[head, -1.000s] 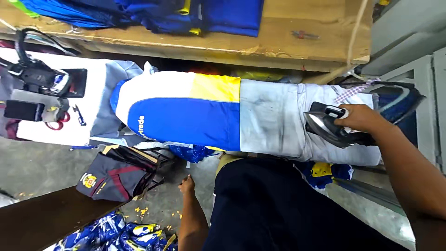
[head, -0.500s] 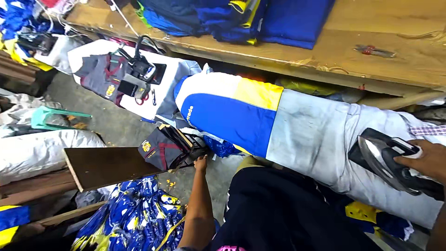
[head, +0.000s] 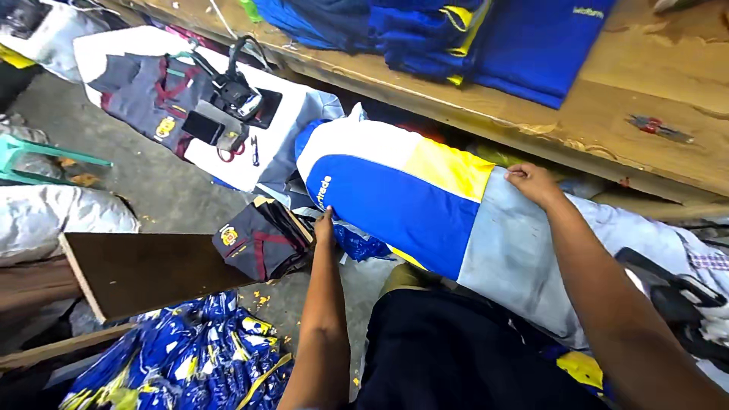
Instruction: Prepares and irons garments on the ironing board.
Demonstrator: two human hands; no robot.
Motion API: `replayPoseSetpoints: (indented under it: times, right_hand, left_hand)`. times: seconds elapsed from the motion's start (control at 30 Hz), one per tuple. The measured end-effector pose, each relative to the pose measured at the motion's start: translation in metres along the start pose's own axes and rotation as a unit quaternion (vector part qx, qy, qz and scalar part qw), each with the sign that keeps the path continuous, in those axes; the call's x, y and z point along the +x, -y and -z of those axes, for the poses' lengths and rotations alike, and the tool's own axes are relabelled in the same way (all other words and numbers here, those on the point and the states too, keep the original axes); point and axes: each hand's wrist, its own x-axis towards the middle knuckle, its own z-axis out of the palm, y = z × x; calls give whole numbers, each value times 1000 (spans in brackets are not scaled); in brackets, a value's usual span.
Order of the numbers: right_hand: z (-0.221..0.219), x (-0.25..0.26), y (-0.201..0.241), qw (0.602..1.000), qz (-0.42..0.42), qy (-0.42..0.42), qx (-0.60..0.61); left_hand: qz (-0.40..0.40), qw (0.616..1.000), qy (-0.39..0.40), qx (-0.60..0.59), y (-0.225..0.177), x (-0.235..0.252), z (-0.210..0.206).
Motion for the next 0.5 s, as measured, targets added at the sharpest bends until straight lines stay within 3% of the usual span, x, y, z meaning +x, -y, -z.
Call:
replayPoseSetpoints:
  times: [0.1,0.2,0.4,0.5]
  right_hand:
    - [-27,53,11,996,-67,-37,-55]
    - [-45,79,22,986,-131,-40,-97]
    - [-63,77,36,983,-155,-82,-49]
    - [-76,55,51,981,-167,-93,16]
  left_hand:
    - [-22,997,0,67,-6,20,3]
    - [-29,998,14,59,-9,24,7]
    - [-88,993,30,69,-6,38,20]
    - [-96,990,1,101,-1,53,52]
